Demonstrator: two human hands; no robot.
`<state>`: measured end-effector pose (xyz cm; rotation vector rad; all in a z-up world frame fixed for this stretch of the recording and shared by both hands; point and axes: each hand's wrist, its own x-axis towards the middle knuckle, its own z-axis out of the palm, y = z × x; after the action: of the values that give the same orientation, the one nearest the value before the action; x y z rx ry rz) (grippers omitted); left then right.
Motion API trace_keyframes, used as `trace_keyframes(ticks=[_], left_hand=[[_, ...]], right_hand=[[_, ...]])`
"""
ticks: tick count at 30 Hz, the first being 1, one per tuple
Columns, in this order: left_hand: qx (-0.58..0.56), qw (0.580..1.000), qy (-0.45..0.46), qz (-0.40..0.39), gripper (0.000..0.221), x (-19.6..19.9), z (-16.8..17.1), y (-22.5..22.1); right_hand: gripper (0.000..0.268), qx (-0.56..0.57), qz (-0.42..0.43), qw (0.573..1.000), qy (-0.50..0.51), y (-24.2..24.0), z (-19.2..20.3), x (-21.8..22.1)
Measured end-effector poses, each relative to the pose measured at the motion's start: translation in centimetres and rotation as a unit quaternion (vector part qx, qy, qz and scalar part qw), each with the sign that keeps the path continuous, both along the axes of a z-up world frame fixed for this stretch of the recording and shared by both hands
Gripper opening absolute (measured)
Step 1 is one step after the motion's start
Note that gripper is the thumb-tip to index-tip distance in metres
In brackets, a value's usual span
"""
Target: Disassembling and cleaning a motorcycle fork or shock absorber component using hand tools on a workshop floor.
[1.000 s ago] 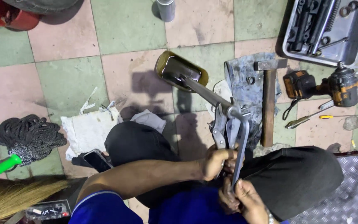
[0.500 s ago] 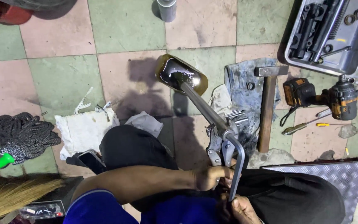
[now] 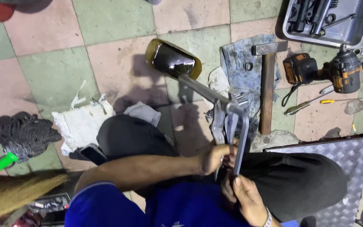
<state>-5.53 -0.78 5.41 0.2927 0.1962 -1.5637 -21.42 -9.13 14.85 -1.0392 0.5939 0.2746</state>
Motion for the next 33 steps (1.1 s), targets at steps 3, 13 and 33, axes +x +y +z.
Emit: trace_keyframes(ticks=[3, 13, 33], left_hand=[[0.020, 1.000, -0.019, 0.007, 0.009, -0.4, 0.1, -2.3], [0.063, 0.963, -0.263, -0.016, 0.035, -8.8, 6.3, -19.5], [0.031, 0.989, -0.142, 0.013, 0.034, -11.6, -3.0, -24.3]], right_hand=[[0.042, -0.001, -0.032, 0.999, 0.036, -1.8, 1.7, 0.2], [0.016, -0.202, -0.059, 0.953, 0.217, -16.3, 10.5, -5.0], [0.025, -0.660, 0.102, 0.699, 0.256, -14.6, 7.0, 0.8]])
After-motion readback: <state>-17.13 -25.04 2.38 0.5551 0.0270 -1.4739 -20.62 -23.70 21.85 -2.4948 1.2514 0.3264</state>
